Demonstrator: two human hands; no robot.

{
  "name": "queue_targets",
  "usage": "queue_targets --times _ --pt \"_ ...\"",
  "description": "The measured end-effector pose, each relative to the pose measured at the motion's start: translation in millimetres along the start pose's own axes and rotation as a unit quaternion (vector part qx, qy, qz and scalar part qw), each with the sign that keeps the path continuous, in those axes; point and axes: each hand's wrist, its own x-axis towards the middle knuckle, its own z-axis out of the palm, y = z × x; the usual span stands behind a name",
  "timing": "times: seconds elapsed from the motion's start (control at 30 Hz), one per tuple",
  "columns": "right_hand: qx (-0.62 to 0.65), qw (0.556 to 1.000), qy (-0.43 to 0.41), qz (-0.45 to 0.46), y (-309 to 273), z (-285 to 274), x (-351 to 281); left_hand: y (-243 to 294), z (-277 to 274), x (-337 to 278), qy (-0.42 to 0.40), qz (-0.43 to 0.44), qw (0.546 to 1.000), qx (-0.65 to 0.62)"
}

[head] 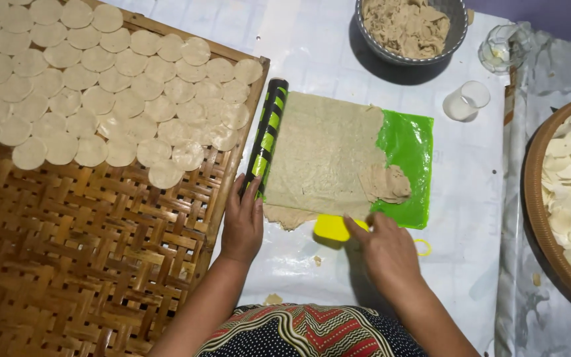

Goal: Rolling out dough and cutting circular discs to place on a drying rack.

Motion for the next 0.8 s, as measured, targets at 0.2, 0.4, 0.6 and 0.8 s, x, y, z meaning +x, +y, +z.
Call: queue_targets --times 0.2,0.4,0.6,0.8 --pt "-0.103 0.994 0.028 -0.007 -1 29 4 -1 3 0 0.018 0.003 1.0 -0.008" --pt "0.05 0.975 0.175 -0.126 -47 60 33 -6 3 -1 0.019 -0.002 0.999 -0.037" --pt "0.116 0.952 0.241 -0.149 -41 77 17 -5 -2 0 0.022 -0.029 0.995 -0.093" --pt "0.227 0.929 0.29 -0.035 -23 30 -10 -6 0 3 0.021 -0.02 0.997 -0.076"
